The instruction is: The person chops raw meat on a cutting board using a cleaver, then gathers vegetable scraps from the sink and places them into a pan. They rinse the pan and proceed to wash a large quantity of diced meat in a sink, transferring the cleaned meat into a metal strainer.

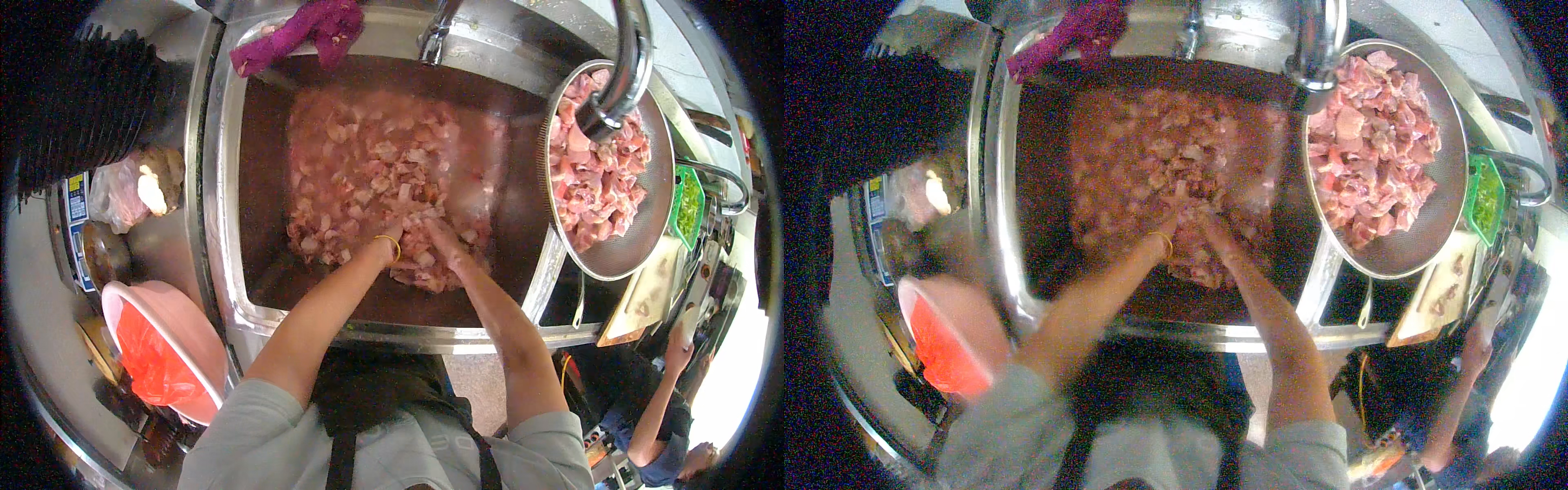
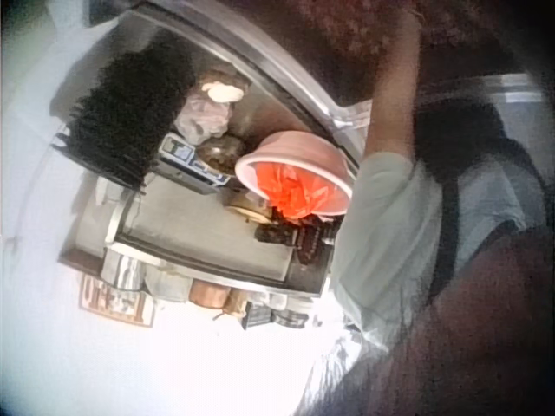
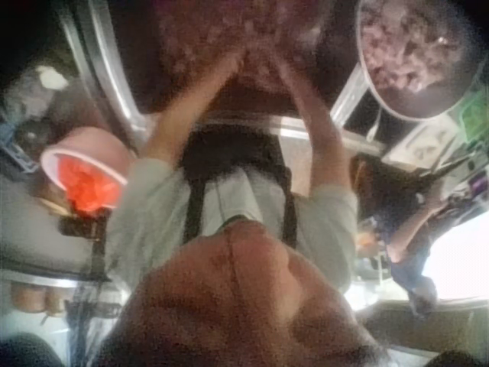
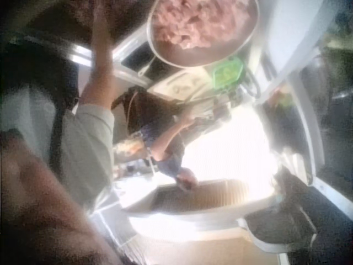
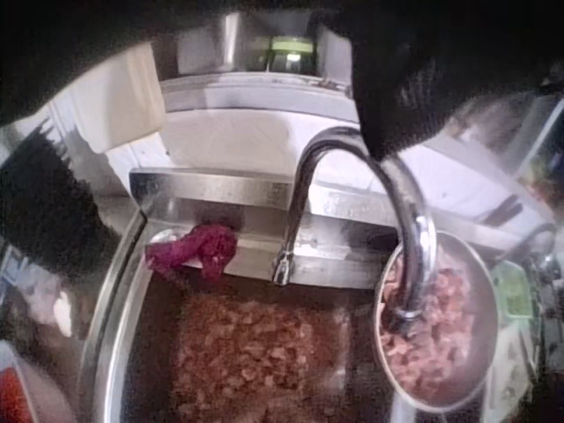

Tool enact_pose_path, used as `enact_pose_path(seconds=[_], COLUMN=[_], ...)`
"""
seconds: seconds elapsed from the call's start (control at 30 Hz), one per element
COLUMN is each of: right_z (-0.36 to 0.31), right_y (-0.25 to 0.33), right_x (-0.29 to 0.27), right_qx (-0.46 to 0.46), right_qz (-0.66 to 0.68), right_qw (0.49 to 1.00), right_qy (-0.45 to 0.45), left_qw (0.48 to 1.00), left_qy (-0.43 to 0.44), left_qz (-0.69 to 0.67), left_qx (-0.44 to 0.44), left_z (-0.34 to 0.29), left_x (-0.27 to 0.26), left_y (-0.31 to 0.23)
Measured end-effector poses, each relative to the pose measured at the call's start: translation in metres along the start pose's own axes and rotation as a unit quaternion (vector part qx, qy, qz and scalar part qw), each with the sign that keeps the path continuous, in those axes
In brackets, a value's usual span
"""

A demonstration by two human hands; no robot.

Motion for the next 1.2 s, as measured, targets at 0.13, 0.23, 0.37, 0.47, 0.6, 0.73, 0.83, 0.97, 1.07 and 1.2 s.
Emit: enact_pose_path(seconds=[0.13,0.23,0.37,0.47,0.6,0.73,0.83,0.97,1.07,1.2], right_z=[-0.015,-0.037,-0.077,-0.098,-0.129,-0.158,-0.183,-0.183,-0.178,-0.157], right_y=[0.019,0.044,0.072,0.089,0.117,0.151,0.176,0.223,0.222,0.190], right_x=[0.026,0.041,0.061,0.070,0.053,0.002,-0.052,-0.144,-0.176,-0.170], right_qx=[0.042,-0.075,-0.232,-0.188,-0.302,-0.437,-0.396,-0.320,-0.325,-0.134], right_qz=[-0.074,-0.076,-0.178,-0.134,-0.093,-0.084,0.064,-0.082,-0.176,-0.391], right_qw=[0.996,0.991,0.929,0.947,0.922,0.830,0.855,0.786,0.759,0.730], right_qy=[0.007,-0.077,-0.225,-0.224,-0.226,-0.336,-0.328,-0.523,-0.536,-0.544], left_qw=[0.988,0.970,0.961,0.962,0.942,0.937,0.882,0.867,0.861,0.714], left_qy=[-0.005,0.047,0.026,0.053,0.126,0.141,0.240,0.354,0.322,-0.050], left_qz=[-0.149,-0.236,-0.257,-0.223,-0.224,-0.113,-0.035,0.047,0.087,0.227], left_qx=[-0.048,0.009,0.101,0.148,0.214,0.299,0.404,0.349,0.385,0.660], left_z=[-0.055,-0.098,-0.141,-0.170,-0.230,-0.297,-0.345,-0.367,-0.335,-0.262], left_x=[0.010,0.011,0.000,-0.002,0.019,0.088,0.165,0.250,0.261,0.231], left_y=[-0.005,-0.015,-0.017,-0.023,-0.032,-0.054,-0.075,-0.105,-0.107,-0.098])
Point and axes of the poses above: each hand's wrist, its own z-axis towards the middle knuckle, its own x-axis out of the palm, y = z × x, the point moved 1 cm from there along z, towards the middle knuckle, and after that the axes turned 9 degrees about -z, right-handed, at the moved point
